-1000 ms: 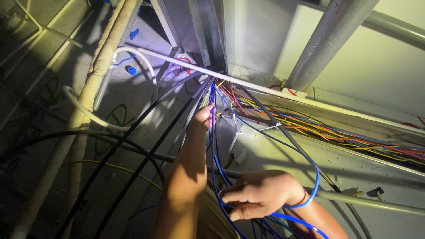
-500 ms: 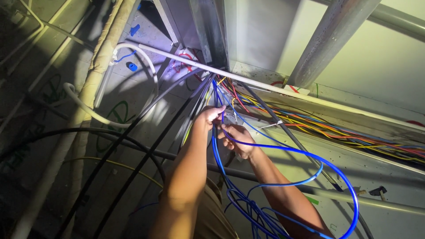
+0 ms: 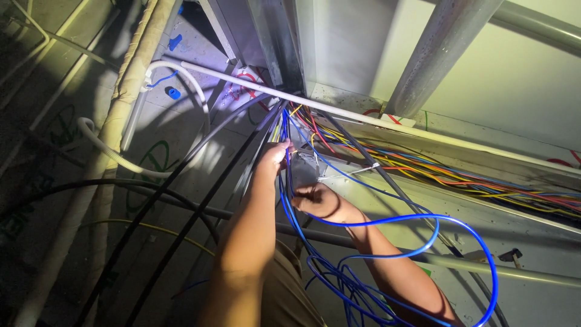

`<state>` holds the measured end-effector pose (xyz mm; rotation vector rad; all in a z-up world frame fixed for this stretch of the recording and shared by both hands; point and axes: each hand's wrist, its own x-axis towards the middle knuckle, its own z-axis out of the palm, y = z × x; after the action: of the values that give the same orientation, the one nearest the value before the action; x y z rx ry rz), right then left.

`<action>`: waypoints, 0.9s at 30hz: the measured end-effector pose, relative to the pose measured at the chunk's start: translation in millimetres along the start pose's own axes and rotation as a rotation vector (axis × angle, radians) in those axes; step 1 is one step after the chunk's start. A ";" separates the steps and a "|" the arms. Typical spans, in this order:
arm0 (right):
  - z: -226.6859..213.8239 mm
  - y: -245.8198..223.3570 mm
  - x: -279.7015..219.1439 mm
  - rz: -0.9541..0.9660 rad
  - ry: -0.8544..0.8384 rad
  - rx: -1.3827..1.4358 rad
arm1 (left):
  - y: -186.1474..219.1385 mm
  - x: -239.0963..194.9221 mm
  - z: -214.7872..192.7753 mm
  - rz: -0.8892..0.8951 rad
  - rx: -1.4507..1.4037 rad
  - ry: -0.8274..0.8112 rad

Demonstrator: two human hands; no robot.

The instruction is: The person organizes a bundle of blue and other colored cables in a ceiling area. They use a white zip tie to secure the cables to a metal conduit, wrapping the tie around the bundle and tightening it by hand.

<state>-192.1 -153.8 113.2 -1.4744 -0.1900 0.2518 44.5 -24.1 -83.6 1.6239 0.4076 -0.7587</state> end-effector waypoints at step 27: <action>5.9 7.1 15.2 0.335 0.222 0.164 | -6.1 -4.5 10.7 0.078 -0.207 0.055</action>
<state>-179.6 -143.3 106.2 -1.3542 0.2542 0.3619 34.7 -32.5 -85.6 1.4595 0.4454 -0.5938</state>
